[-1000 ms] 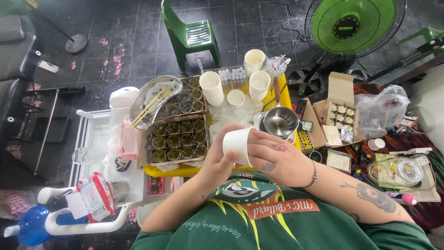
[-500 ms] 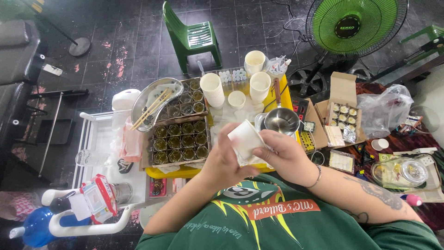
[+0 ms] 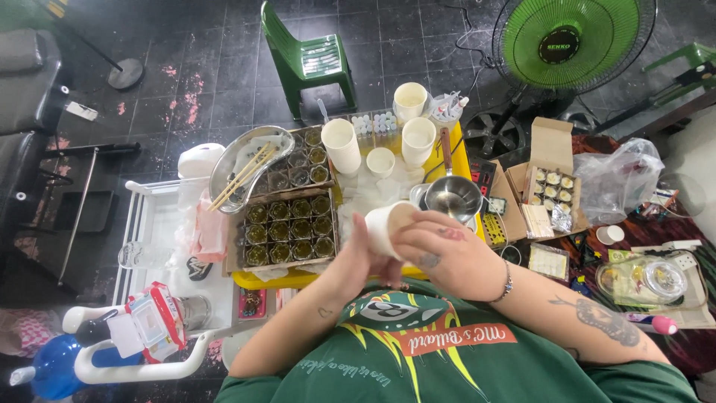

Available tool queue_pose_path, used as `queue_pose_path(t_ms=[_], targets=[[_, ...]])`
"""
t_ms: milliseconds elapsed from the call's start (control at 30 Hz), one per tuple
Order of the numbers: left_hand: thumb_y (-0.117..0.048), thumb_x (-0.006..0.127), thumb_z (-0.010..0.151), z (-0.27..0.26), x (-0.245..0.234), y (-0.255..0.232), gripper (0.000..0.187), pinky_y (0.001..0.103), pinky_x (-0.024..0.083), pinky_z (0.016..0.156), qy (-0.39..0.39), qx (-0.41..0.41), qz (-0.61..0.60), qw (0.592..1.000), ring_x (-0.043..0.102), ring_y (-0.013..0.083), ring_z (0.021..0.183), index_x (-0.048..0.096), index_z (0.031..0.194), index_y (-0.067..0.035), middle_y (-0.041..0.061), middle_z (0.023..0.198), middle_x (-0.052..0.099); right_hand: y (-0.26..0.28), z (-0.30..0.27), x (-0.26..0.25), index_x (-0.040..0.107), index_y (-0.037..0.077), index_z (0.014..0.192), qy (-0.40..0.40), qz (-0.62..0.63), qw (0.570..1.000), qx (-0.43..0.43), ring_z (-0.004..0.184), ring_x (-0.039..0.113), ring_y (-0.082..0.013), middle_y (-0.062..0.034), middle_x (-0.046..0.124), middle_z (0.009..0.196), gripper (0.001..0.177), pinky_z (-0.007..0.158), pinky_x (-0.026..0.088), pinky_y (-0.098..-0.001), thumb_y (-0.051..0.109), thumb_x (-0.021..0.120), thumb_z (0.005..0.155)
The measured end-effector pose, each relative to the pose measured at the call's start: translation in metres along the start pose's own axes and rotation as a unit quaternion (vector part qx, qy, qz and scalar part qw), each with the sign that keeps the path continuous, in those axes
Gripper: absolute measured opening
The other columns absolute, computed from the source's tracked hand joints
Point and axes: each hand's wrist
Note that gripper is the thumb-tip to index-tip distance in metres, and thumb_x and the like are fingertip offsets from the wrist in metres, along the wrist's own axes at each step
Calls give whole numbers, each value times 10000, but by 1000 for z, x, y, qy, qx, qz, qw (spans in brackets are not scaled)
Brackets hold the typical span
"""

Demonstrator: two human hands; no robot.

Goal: Cleaning the inside of small white cups using a wipe.

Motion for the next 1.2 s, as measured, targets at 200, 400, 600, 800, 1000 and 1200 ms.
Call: queue_pose_path(t_ms=[200, 400, 600, 800, 1000, 1200], targets=[[-574, 624, 992, 13, 3, -27, 733, 402, 470, 1060, -27, 166, 250, 953, 605, 268, 1214, 200, 1485, -234, 125, 1382, 523, 8, -1, 1, 697, 82, 1176, -7, 379, 852, 361, 842, 710, -167, -20, 683, 925, 233, 772, 566, -307, 164, 690, 959], [-575, 586, 1010, 5, 1, -8, 692, 461, 492, 1026, -73, 218, 389, 892, 605, 368, 1163, 329, 1460, -116, 186, 1354, 531, 14, -2, 10, 621, 33, 1284, -47, 429, 867, 250, 1082, 640, -223, -88, 653, 1158, 259, 961, 509, -324, 69, 589, 1029], [-623, 375, 1090, -1, -4, -6, 614, 378, 503, 1001, 19, -17, 97, 995, 620, 224, 1151, 390, 1449, -125, 129, 1268, 609, 5, -3, 10, 661, 49, 1107, 7, 89, 996, -17, 1149, 598, -432, -134, 616, 1143, 421, 967, 505, -477, 13, 665, 687], [-392, 539, 1088, 0, -6, -26, 432, 467, 436, 1167, 118, 160, 341, 919, 652, 315, 1254, 467, 1454, -174, 136, 1307, 669, -6, -18, 11, 658, 83, 1093, -65, 116, 991, 25, 1108, 657, -349, -87, 665, 1108, 275, 933, 522, -415, 13, 683, 829], [-44, 785, 813, 5, -3, -36, 748, 481, 497, 1111, -27, 359, 550, 753, 594, 401, 1243, 423, 1446, -212, 192, 1375, 549, 6, -8, 1, 624, 5, 1234, -43, 383, 887, 254, 1020, 696, -298, -135, 688, 1158, 285, 879, 543, -368, 31, 638, 950], [-266, 885, 784, 0, 3, -31, 754, 417, 521, 979, -43, 213, 333, 918, 631, 323, 1158, 431, 1350, -64, 177, 1284, 573, 10, -17, 7, 572, 3, 1231, 30, 313, 939, 139, 1061, 683, -285, -129, 603, 1250, 284, 865, 595, -326, 20, 627, 953]])
Point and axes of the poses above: each hand's wrist, its own z-axis towards the middle knuckle, its own x-axis out of the palm, y = z × x
